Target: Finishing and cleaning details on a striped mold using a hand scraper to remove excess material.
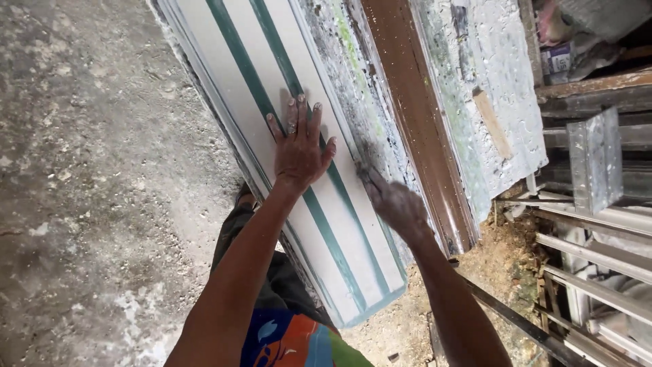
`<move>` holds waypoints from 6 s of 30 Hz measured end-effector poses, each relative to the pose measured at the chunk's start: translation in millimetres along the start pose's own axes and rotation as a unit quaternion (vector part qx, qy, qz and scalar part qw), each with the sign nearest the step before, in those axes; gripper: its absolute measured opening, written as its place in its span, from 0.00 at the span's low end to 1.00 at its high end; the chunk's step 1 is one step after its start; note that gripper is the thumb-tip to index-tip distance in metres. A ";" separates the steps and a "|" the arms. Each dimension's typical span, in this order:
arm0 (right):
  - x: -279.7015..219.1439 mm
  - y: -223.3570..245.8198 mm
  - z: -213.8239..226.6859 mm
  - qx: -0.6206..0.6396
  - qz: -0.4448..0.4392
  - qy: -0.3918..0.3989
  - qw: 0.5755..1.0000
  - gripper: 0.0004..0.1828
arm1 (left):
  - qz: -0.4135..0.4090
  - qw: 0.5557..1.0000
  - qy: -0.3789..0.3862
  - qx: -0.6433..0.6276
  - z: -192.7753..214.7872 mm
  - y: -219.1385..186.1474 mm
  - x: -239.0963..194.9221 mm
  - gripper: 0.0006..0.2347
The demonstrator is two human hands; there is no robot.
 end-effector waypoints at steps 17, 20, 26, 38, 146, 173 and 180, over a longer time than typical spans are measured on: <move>-22.3 22.4 35.9 -0.024 0.065 -0.115 0.991 0.24 | 0.000 1.000 -0.008 0.009 -1.0 2.7 1.3 0.30; -52.1 -33.2 -37.1 -0.002 -0.047 -0.013 0.999 0.24 | 0.001 1.000 -0.013 0.009 1.2 1.0 -0.3 0.30; 42.6 87.2 87.4 0.048 -0.014 0.026 0.998 0.27 | -0.001 0.999 -0.036 0.002 4.4 0.6 -2.7 0.30; -1.5 53.8 58.8 0.051 -0.080 0.102 0.990 0.28 | -0.002 0.999 -0.026 -0.032 12.8 3.5 7.2 0.29; 348.8 273.2 231.5 0.008 0.014 -0.045 0.999 0.25 | 0.064 0.995 0.064 -0.043 9.6 175.1 207.8 0.30; 322.7 241.9 197.3 0.043 0.056 -0.023 0.997 0.26 | 0.063 0.996 0.039 -0.050 8.2 177.7 209.6 0.29; 344.2 293.4 269.1 0.049 0.021 -0.015 0.998 0.26 | 0.055 0.998 0.013 -0.036 7.5 173.6 205.2 0.30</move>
Point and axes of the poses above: each hand's wrist, its own x-axis towards the middle knuckle, its own z-axis out of the back of the hand, y = z × x, the point moved 10 cm from there along x, towards the middle knuckle, and after that the axes turned 1 degree about -y, right-handed, at the moved point
